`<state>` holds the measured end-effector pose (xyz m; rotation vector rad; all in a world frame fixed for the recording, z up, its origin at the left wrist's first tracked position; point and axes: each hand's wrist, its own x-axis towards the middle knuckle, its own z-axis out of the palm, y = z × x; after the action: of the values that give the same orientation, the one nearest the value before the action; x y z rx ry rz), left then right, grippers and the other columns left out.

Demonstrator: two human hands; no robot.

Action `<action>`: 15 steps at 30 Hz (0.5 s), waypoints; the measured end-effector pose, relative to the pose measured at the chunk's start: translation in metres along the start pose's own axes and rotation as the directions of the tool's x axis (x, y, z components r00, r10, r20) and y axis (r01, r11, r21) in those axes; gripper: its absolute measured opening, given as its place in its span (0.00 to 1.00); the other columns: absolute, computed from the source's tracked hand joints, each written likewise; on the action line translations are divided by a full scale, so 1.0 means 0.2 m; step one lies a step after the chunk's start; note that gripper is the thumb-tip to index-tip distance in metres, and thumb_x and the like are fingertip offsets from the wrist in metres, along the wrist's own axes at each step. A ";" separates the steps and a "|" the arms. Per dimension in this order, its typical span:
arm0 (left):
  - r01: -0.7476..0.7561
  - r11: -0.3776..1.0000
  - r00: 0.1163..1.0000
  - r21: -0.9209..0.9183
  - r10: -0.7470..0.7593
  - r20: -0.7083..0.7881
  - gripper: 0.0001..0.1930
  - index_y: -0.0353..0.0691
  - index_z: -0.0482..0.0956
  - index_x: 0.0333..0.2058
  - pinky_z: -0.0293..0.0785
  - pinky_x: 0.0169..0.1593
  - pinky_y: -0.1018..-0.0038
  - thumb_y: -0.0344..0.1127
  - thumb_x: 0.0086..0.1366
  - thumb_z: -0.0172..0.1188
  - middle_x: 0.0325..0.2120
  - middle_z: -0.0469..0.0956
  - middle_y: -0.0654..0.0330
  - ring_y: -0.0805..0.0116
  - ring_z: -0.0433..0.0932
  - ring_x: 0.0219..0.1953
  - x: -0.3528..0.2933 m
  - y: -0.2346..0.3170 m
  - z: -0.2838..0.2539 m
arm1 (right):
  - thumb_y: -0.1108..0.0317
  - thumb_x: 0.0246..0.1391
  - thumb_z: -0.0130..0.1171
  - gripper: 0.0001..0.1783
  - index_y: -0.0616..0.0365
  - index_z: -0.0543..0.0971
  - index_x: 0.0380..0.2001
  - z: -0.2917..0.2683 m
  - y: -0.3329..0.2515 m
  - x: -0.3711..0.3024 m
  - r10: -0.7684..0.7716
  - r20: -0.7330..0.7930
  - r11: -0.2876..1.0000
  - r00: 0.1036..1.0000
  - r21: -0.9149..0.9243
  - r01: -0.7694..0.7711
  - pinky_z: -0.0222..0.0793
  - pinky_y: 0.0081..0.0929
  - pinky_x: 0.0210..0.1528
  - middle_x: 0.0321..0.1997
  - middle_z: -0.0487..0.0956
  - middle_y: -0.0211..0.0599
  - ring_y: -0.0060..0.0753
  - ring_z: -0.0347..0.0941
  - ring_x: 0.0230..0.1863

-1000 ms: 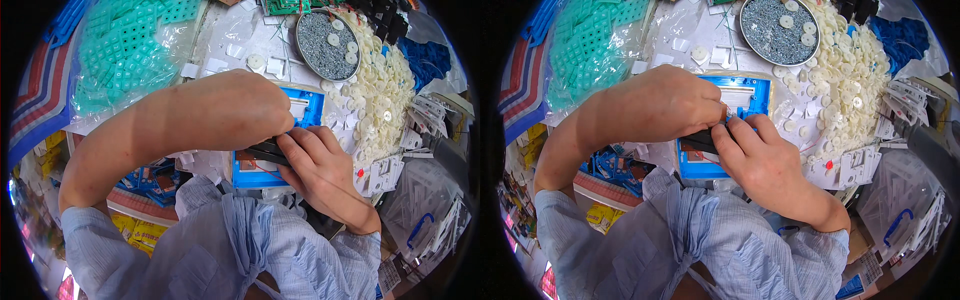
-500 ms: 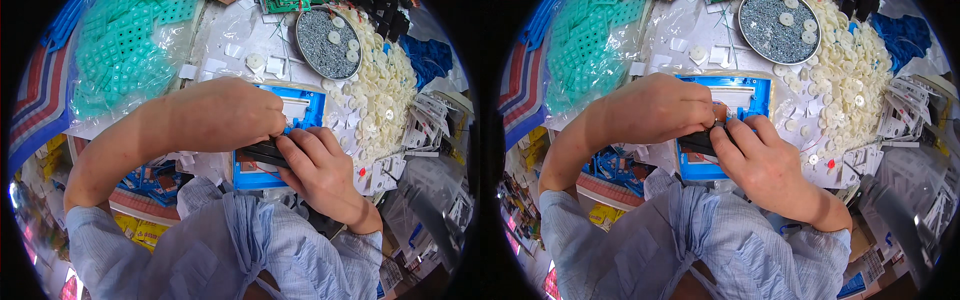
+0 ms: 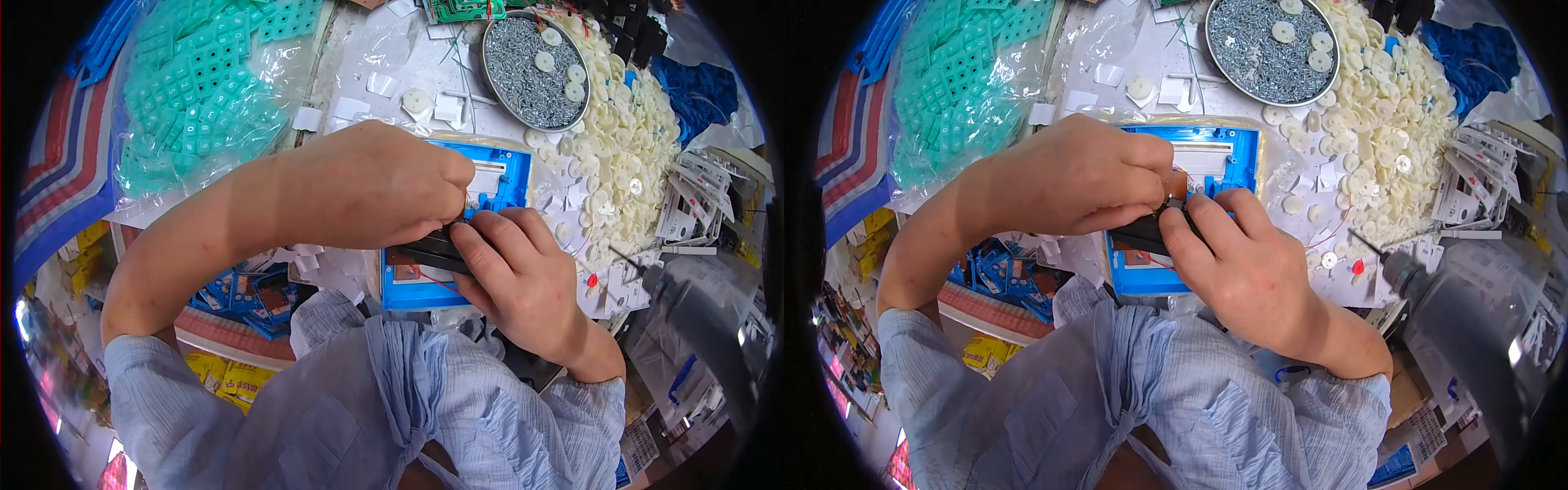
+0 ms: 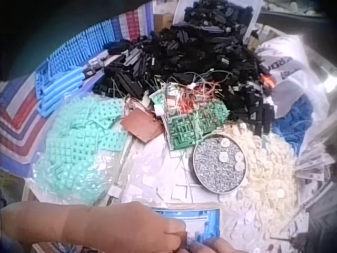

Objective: Assembling an electronic device by placing buttons and circuit boards into a plastic housing and fastening with an electric screwdriver.

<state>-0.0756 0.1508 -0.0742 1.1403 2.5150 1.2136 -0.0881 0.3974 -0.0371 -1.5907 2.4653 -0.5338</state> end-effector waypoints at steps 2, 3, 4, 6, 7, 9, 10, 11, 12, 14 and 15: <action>0.006 1.000 1.000 -0.020 -0.006 -0.015 0.12 0.40 0.81 0.42 0.78 0.33 0.64 0.33 0.59 0.66 0.34 0.77 0.61 0.55 0.81 0.31 -0.01 0.00 0.01 | 0.67 0.43 0.68 0.24 0.56 0.80 0.47 0.00 0.01 0.00 -0.021 0.008 1.000 1.000 -0.011 0.021 0.77 0.25 0.32 0.45 0.79 0.35 0.36 0.76 0.42; 0.008 0.999 1.000 -0.031 -0.009 -0.023 0.12 0.40 0.81 0.41 0.78 0.33 0.63 0.32 0.59 0.67 0.34 0.77 0.61 0.55 0.81 0.31 -0.02 0.00 0.02 | 0.67 0.43 0.67 0.24 0.56 0.80 0.47 0.00 0.01 0.00 -0.032 0.012 0.999 0.999 -0.017 0.032 0.77 0.24 0.32 0.45 0.79 0.35 0.36 0.76 0.42; 0.015 0.999 1.000 -0.032 -0.015 -0.009 0.11 0.40 0.81 0.41 0.78 0.33 0.63 0.32 0.59 0.66 0.35 0.77 0.61 0.55 0.81 0.32 -0.01 0.00 0.01 | 0.67 0.43 0.68 0.24 0.56 0.80 0.48 0.00 0.01 0.00 -0.027 0.016 1.000 1.000 -0.013 0.027 0.77 0.24 0.32 0.45 0.79 0.35 0.37 0.76 0.42; 0.028 0.999 0.999 -0.036 -0.027 0.016 0.11 0.40 0.81 0.41 0.78 0.34 0.63 0.32 0.60 0.66 0.35 0.77 0.61 0.54 0.81 0.32 -0.01 0.00 0.00 | 0.67 0.43 0.68 0.25 0.57 0.79 0.48 -0.01 0.00 0.00 -0.017 0.026 1.000 1.000 -0.006 0.018 0.77 0.24 0.32 0.44 0.79 0.36 0.37 0.76 0.42; 0.025 0.999 1.000 -0.029 -0.024 0.016 0.11 0.40 0.81 0.41 0.78 0.34 0.63 0.32 0.60 0.66 0.35 0.77 0.60 0.54 0.81 0.32 -0.01 -0.01 0.00 | 0.67 0.43 0.68 0.25 0.57 0.79 0.49 -0.01 0.00 0.00 -0.017 0.025 1.000 1.000 -0.001 0.017 0.77 0.24 0.32 0.44 0.79 0.36 0.37 0.76 0.42; 0.019 1.000 1.000 -0.017 -0.019 0.016 0.11 0.40 0.80 0.41 0.77 0.34 0.62 0.32 0.59 0.66 0.35 0.76 0.60 0.54 0.80 0.32 0.00 -0.01 0.00 | 0.68 0.42 0.69 0.27 0.57 0.79 0.49 -0.01 0.00 0.00 -0.014 0.025 1.000 1.000 0.010 0.014 0.77 0.25 0.32 0.44 0.79 0.36 0.37 0.76 0.42; 0.024 1.000 0.999 -0.011 -0.024 0.021 0.11 0.40 0.80 0.41 0.77 0.34 0.61 0.33 0.59 0.66 0.35 0.76 0.60 0.54 0.80 0.32 0.00 -0.01 0.00 | 0.68 0.42 0.69 0.27 0.57 0.79 0.50 -0.01 0.00 0.00 -0.010 0.033 1.000 0.999 0.009 0.010 0.77 0.25 0.32 0.44 0.79 0.36 0.37 0.75 0.42; 0.030 1.000 0.999 -0.006 -0.030 0.027 0.11 0.41 0.80 0.41 0.77 0.34 0.61 0.33 0.59 0.66 0.34 0.76 0.60 0.54 0.80 0.32 0.00 0.00 -0.01 | 0.67 0.41 0.70 0.28 0.57 0.79 0.50 -0.02 0.00 0.01 -0.006 0.042 1.000 0.999 0.008 0.005 0.77 0.25 0.32 0.44 0.79 0.36 0.38 0.75 0.42; 0.035 0.999 0.999 -0.001 -0.035 0.033 0.12 0.41 0.80 0.41 0.77 0.34 0.60 0.33 0.59 0.66 0.34 0.76 0.60 0.54 0.80 0.32 0.00 0.00 -0.01 | 0.67 0.41 0.70 0.28 0.57 0.79 0.50 -0.02 0.00 0.01 -0.001 0.050 1.000 0.999 0.008 0.001 0.77 0.25 0.32 0.44 0.79 0.36 0.38 0.75 0.42; 0.037 0.999 0.999 -0.001 -0.037 0.040 0.12 0.41 0.80 0.41 0.76 0.34 0.60 0.34 0.58 0.66 0.34 0.75 0.60 0.54 0.80 0.32 0.00 -0.01 -0.01 | 0.67 0.41 0.70 0.29 0.57 0.79 0.50 -0.01 0.00 0.00 -0.012 0.040 1.000 0.999 0.008 0.011 0.76 0.26 0.32 0.45 0.78 0.36 0.38 0.75 0.41; 0.038 0.999 0.998 -0.001 -0.038 0.043 0.12 0.41 0.80 0.41 0.76 0.34 0.60 0.34 0.58 0.66 0.33 0.75 0.60 0.54 0.79 0.32 0.00 -0.01 -0.01 | 0.67 0.40 0.70 0.29 0.57 0.79 0.51 -0.01 0.00 0.00 -0.017 0.035 1.000 0.999 0.008 0.016 0.76 0.26 0.33 0.45 0.78 0.36 0.38 0.75 0.41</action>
<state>-0.0767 0.1484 -0.0741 1.1003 2.4915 1.1691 -0.0892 0.3982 -0.0354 -1.6052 2.4239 -0.5129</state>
